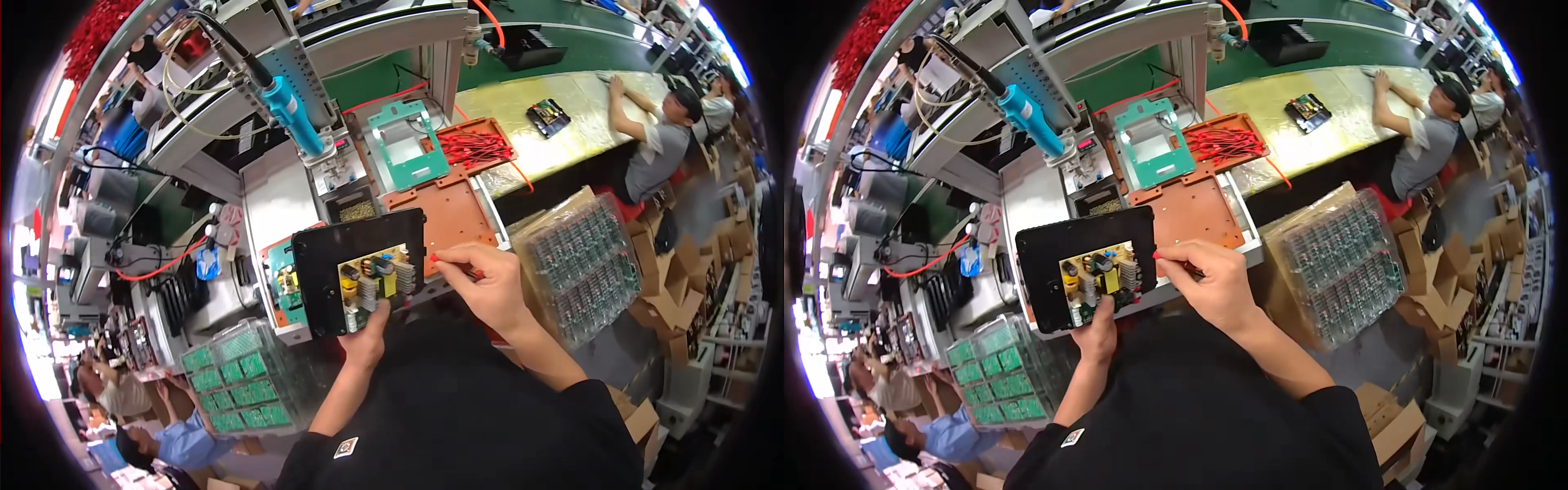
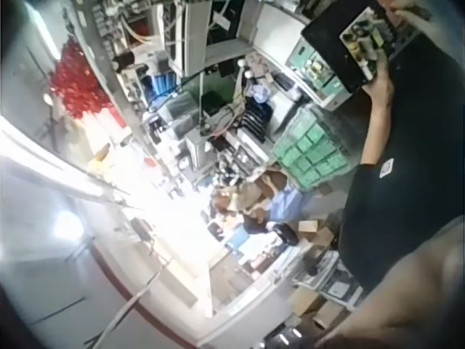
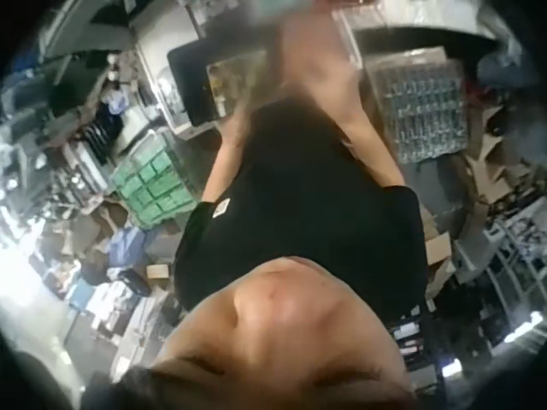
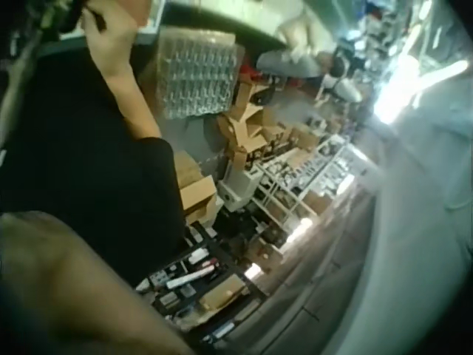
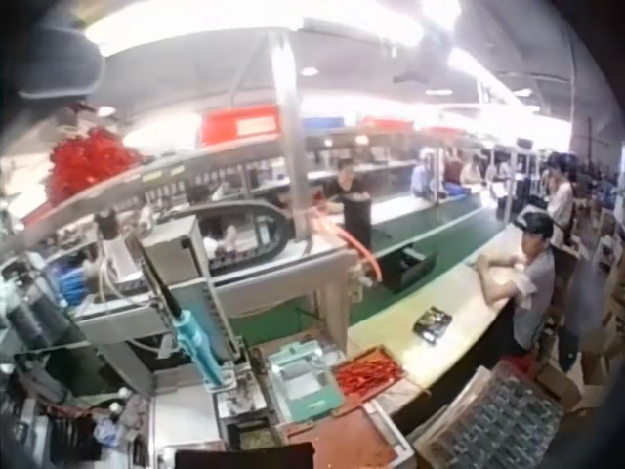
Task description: Assembling and testing circuit boards in an electronics factory setting.
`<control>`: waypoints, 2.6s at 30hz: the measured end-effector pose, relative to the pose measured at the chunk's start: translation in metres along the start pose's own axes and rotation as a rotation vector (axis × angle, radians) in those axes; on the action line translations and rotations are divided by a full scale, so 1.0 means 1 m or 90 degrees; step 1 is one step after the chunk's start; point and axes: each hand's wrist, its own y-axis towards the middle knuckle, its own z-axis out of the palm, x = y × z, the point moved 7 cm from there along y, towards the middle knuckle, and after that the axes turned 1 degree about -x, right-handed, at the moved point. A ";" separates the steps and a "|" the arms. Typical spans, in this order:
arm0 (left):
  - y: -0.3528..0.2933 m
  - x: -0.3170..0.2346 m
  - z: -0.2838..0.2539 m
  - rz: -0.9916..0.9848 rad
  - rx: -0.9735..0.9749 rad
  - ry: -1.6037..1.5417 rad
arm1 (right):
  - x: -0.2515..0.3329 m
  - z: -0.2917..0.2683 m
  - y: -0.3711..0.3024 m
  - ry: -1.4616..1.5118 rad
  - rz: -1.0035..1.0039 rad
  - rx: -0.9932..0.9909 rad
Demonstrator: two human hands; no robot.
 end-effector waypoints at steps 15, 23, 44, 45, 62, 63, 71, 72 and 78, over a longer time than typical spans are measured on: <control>-0.022 -0.030 0.013 0.215 0.054 0.247 | 0.004 0.012 0.008 -0.040 -0.076 0.061; -0.032 0.032 -0.028 0.114 0.204 0.479 | 0.008 0.020 -0.006 -0.072 -0.098 0.052; -0.011 -0.011 -0.002 0.090 0.164 0.159 | -0.013 0.023 -0.021 -0.009 -0.077 -0.048; -0.010 -0.011 0.000 0.090 0.166 0.159 | -0.013 0.023 -0.021 -0.010 -0.077 -0.049; -0.013 -0.010 0.002 0.022 0.188 0.187 | -0.035 0.033 -0.016 0.050 -0.017 0.018; -0.012 -0.008 0.005 -0.008 0.190 0.182 | -0.034 0.032 -0.015 0.052 -0.018 0.022; 0.001 -0.005 0.014 0.077 0.127 0.096 | -0.063 0.026 -0.012 0.111 0.152 0.116; 0.001 -0.005 0.013 0.077 0.127 0.096 | -0.064 0.025 -0.014 0.078 0.170 0.141; -0.006 0.026 -0.001 -0.050 0.121 0.039 | -0.068 0.020 -0.024 0.051 0.136 0.141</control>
